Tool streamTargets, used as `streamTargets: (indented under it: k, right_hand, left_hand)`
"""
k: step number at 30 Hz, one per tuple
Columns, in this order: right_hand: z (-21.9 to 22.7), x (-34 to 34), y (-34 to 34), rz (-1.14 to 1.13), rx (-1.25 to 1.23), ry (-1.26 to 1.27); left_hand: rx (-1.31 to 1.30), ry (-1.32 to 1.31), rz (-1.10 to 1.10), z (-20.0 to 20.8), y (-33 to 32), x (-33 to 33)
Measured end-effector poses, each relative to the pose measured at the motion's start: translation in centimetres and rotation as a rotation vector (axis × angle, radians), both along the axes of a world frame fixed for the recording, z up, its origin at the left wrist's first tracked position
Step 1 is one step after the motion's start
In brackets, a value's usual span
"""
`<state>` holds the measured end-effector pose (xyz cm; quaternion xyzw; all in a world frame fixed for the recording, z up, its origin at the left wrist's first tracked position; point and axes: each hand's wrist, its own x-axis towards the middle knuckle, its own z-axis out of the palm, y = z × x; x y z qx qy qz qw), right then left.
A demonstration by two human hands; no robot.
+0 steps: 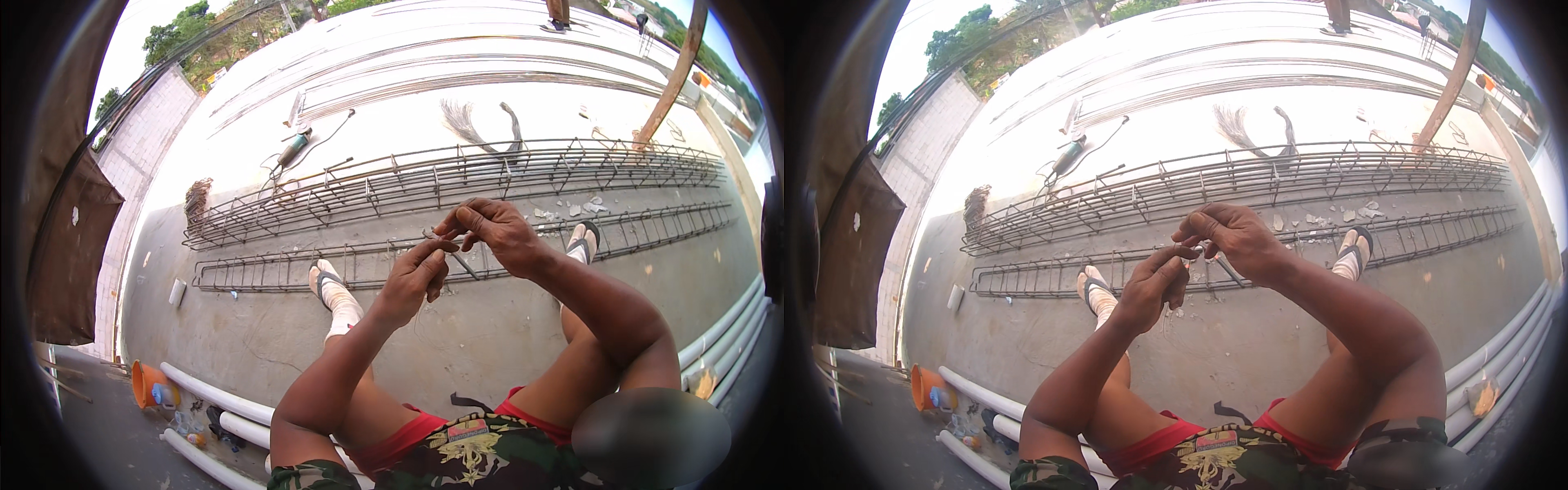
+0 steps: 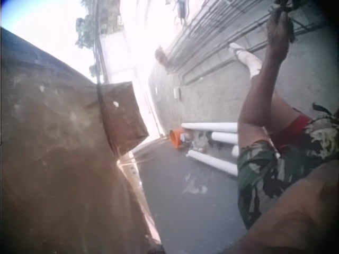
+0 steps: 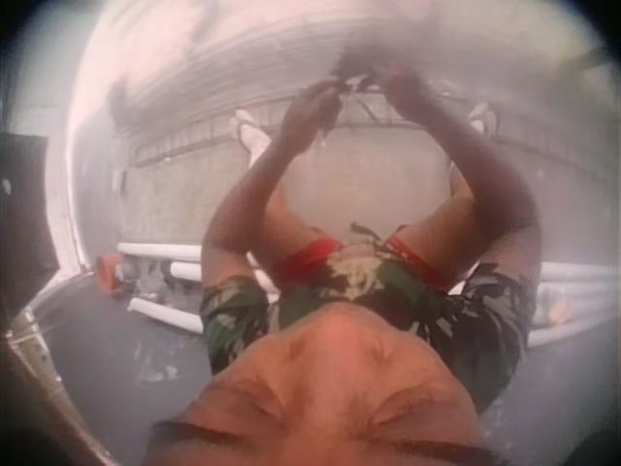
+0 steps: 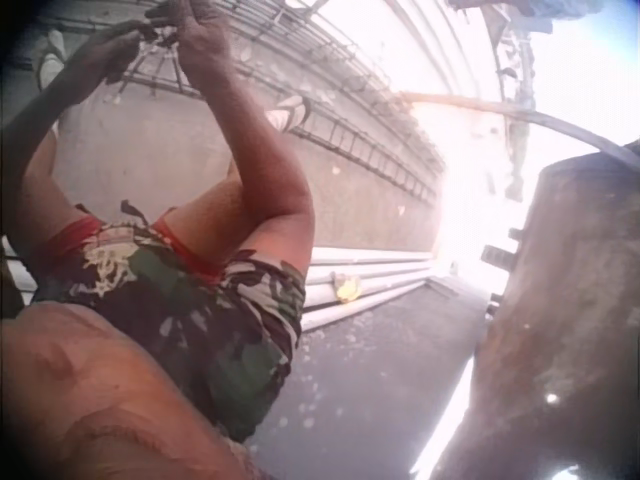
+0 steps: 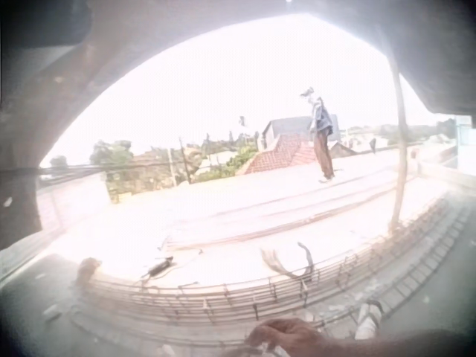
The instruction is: The person ties steel rebar bars together using wire and pliers to form a ladder-like rebar cage. They repeatedly wrap wire around intersections and twist it tight with pliers, working along the length of the structure.
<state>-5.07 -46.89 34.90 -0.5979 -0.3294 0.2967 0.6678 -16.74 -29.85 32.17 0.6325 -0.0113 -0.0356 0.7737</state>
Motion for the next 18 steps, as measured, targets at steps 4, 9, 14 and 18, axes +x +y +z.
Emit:
streamTargets:
  k: [4,9,14,18]
  right_hand:
    - [-1.0,-1.0,0.1,0.066,-0.044,0.005]
    - [1.0,-2.6,-0.2,-0.124,-0.012,-0.035]
    - [1.0,-2.4,-0.5,-0.093,-0.045,-0.104]
    - [0.7,-2.5,-0.6,-0.017,-0.024,-0.197]
  left_hand:
    - [-0.004,-0.005,0.136,0.5,-1.5,0.0]
    - [-0.054,-0.022,0.179,0.5,-2.0,0.3]
    - [-0.127,0.039,0.169,0.6,-2.5,0.0]
    - [-0.198,0.055,0.087,0.7,-2.3,-0.4]
